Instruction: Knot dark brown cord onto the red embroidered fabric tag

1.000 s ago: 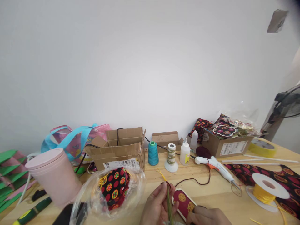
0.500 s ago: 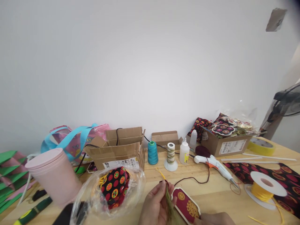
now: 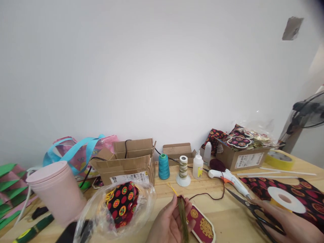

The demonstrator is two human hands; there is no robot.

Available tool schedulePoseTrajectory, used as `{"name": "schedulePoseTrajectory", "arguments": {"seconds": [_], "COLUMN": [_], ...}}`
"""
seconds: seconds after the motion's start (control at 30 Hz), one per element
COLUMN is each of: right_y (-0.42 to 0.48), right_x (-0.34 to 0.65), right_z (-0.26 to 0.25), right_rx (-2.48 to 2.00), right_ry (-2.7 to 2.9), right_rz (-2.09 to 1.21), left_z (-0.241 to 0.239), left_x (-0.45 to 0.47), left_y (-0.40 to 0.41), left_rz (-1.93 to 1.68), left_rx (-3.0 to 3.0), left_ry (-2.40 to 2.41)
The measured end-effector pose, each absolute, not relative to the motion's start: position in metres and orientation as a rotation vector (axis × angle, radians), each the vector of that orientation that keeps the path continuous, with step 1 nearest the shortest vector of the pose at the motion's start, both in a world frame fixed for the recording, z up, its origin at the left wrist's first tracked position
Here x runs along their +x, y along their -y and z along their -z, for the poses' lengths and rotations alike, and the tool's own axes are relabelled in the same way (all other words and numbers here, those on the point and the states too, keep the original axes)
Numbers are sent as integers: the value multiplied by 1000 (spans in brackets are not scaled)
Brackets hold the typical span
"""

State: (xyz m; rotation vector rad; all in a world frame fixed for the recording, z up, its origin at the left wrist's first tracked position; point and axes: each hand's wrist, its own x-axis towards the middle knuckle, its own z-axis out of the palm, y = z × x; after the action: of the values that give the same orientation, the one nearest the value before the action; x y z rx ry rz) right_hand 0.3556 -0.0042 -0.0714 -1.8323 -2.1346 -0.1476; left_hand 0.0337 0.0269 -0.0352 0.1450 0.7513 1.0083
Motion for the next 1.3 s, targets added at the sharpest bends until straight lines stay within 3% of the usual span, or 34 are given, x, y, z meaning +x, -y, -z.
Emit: {"name": "schedulePoseTrajectory", "arguments": {"seconds": [0.2,0.33,0.57,0.9,1.3], "right_y": [4,3,-30,-48,-47], "right_x": [339,280,193,200,214], "right_z": [29,5,26,42,24], "right_rx": [-1852,-1569,-1285,-1044,-1026], "right_ry": [2168,2145,2055,1589,1460], "right_rz": [30,-251,-613,-1257,-1162], "left_z": [33,38,46,48,34], "left_x": [31,32,36,29,26], "left_y": [-27,-27,-30,-33,-31], "left_rz": [-814,-790,-823,-734,-612], "left_rx": [265,398,599,589,754], "left_ry": [-550,-564,-621,-631,-754]}}
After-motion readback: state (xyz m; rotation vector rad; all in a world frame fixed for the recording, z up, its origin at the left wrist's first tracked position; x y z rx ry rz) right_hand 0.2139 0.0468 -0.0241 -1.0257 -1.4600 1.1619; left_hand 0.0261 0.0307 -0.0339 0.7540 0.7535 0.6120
